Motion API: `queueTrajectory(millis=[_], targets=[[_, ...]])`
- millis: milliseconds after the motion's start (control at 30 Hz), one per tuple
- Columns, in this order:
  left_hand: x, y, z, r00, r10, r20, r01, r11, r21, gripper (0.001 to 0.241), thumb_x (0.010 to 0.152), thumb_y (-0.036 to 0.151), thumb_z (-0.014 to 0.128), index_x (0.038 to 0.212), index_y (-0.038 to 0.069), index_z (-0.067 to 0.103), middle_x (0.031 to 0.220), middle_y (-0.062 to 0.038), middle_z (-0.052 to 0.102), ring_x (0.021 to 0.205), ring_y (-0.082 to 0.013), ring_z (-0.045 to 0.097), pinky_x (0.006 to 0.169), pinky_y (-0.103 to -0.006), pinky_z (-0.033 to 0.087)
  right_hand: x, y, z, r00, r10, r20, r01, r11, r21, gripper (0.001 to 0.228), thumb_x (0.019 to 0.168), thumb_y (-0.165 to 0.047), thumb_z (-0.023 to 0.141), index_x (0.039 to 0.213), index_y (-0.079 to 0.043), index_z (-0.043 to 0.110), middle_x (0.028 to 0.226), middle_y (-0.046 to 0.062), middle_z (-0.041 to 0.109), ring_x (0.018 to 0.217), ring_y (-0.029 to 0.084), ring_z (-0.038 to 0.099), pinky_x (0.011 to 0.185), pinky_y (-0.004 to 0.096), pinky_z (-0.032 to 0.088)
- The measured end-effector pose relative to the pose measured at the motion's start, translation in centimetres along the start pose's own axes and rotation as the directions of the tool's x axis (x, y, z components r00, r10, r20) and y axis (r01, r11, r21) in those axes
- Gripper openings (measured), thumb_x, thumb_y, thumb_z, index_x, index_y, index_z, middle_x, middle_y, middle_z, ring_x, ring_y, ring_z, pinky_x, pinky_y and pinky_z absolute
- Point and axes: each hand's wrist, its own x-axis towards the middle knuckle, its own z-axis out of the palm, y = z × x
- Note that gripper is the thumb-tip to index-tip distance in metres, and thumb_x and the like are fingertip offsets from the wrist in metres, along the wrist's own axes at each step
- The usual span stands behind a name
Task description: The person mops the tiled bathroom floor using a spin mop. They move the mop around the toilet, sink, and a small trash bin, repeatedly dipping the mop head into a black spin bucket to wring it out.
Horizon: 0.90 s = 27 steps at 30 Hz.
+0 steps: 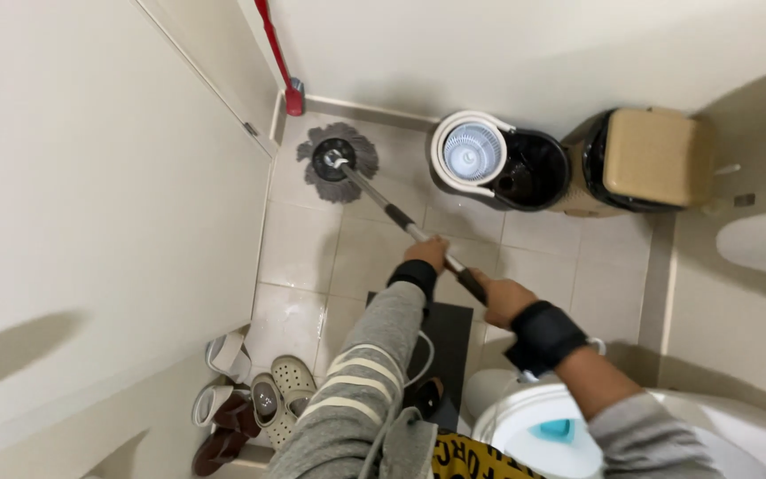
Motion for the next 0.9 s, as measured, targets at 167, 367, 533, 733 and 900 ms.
queueTrajectory(millis=[167,367,533,733,900], targets=[[-1.1,-6.3,-9.0,0.982,-0.168,0.090,0.160,0.983,0.090,0.037,0.091,0.027,0.072,0.126,0.021,0.063,0.142,-0.007,0.054,0.117,-0.0378,0.064,0.093,-0.0497,0.057,5.5,-8.5,-1.4,1.000,-0.001,-0.003,0.001,1.000,0.020,0.096,0.080,-0.013,0.068,0.162,-0.028,0.020,0.109,0.027,0.071,0.101,0.043,0.071,0.089,0.052,0.057],[-2.1,-5.8,-4.8,0.992,-0.128,0.012,0.127,0.987,0.102,0.034,0.095,0.021,0.066,0.129,0.021,0.059,0.157,-0.015,0.040,0.140,-0.0579,0.036,0.104,-0.0633,0.045,4.9,-5.4,2.9,0.999,-0.024,-0.036,0.026,0.998,0.062,0.089,0.085,-0.024,0.065,0.162,-0.016,0.020,0.105,0.029,0.073,0.098,0.044,0.071,0.089,0.052,0.056],[-3.1,0.1,1.4,0.998,0.053,-0.035,-0.054,0.998,-0.032,0.044,0.087,0.008,0.070,0.129,0.016,0.059,0.154,-0.030,0.037,0.133,-0.0639,0.036,0.114,-0.0667,0.029,-3.4,0.1,4.1,0.992,0.003,-0.129,0.007,0.997,0.080,0.085,0.088,-0.032,0.067,0.160,-0.019,0.024,0.104,0.025,0.074,0.098,0.044,0.071,0.088,0.053,0.056],[-8.8,9.6,9.2,0.857,0.418,0.302,-0.462,0.882,0.089,0.028,0.088,0.013,0.072,0.115,0.015,0.067,0.118,-0.019,0.065,0.125,-0.0371,0.057,0.116,-0.0796,0.017,-16.4,6.1,12.6,0.988,0.116,-0.103,-0.081,0.953,0.293,0.082,0.087,-0.034,0.067,0.159,-0.028,0.027,0.102,0.025,0.075,0.088,0.041,0.075,0.083,0.050,0.060],[-12.0,18.9,21.8,0.477,0.598,0.644,-0.782,0.624,0.000,0.040,0.073,0.023,0.085,0.113,0.021,0.077,0.101,-0.010,0.076,0.099,-0.0338,0.071,0.087,-0.0529,0.055,-27.3,8.6,19.7,0.960,0.253,-0.124,-0.234,0.961,0.147,0.079,0.092,-0.042,0.064,0.160,-0.036,0.024,0.098,0.019,0.073,0.086,0.040,0.074,0.079,0.050,0.061]])
